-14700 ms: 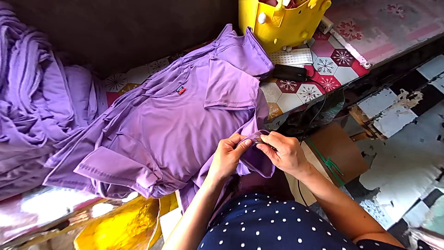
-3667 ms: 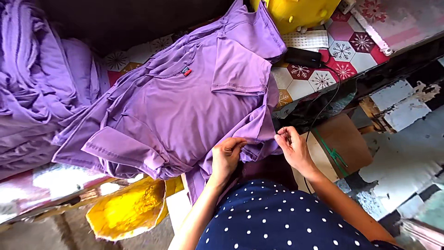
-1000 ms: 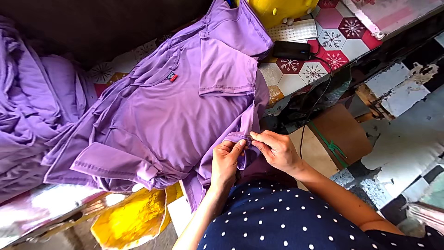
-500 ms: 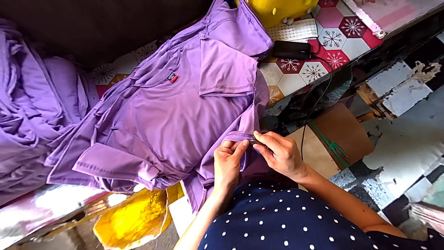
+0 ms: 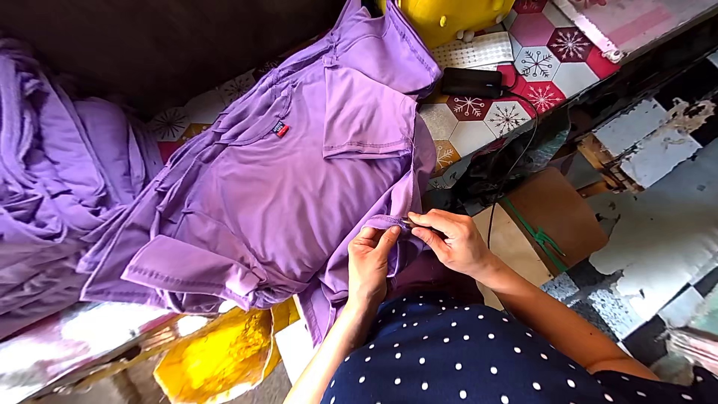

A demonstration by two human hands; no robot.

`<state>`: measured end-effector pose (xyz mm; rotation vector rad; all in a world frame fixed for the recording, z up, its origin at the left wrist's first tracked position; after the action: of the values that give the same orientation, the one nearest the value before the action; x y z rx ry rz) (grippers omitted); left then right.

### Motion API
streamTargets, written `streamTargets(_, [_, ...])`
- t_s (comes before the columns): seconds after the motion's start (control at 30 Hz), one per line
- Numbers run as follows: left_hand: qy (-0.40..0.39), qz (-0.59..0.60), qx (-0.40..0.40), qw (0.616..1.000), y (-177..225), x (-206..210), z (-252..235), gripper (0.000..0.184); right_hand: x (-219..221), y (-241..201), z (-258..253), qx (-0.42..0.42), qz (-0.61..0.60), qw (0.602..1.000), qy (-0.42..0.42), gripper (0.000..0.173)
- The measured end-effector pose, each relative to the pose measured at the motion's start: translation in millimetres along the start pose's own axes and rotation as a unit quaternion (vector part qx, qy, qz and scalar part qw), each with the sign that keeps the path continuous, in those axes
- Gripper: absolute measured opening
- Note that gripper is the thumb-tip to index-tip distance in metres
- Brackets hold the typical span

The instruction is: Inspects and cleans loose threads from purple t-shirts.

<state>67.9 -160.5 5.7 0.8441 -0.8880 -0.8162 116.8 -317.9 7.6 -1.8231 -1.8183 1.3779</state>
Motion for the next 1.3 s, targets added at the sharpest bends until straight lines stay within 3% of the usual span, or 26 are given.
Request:
streamTargets(0.23, [0.02, 0.06, -0.03, 0.998, -2, -1, -3, 0.02, -10, 5, -3, 0.036, -0.046, 0.998, 0.026, 0.026])
streamTargets(0.43, [0.034, 0.095, -0.06, 0.993, 3, 2, -4, 0.019, -5, 4, 5, 0.009, 0.003, 1.0, 0.014, 0.034])
streamTargets(0.57, [0.016, 0.098, -0.062, 0.993, 1, 5, -3, 0.018, 7, -2, 7, 0.061, -0.005, 0.997, 0.048, 0.052])
streamTargets(0.7, [0.034, 0.104, -0.075, 0.991, 1, 3, -5, 0.018, 9, -2, 11, 0.066, -0.021, 0.995, 0.074, 0.042])
streamTargets(0.87, [0.047, 0.096, -0.083, 0.991, 3, 4, -4, 0.02, 8, -1, 15, 0.04, 0.02, 0.998, 0.038, 0.041])
streamTargets(1.03, [0.007, 0.053, -0.025, 0.998, 5, 5, 1, 0.014, 5, -7, 9, 0.035, 0.046, 0.998, 0.021, 0.035])
streamTargets(1.3, [-0.003, 0.045, -0.002, 0.999, 5, 7, 1, 0.023, 4, -11, 0, 0.023, 0.042, 0.999, 0.009, 0.029])
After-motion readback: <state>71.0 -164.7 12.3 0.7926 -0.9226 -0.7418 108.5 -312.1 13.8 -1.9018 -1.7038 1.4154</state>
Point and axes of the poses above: each hand's wrist, its own z-axis away from the middle knuckle, its own x-axis out of the palm, y = z × x, the point moved 4 cm from there along -z, towards the middle knuckle, and after that the axes turned 7 degrees about -x, right-handed, at the moved point
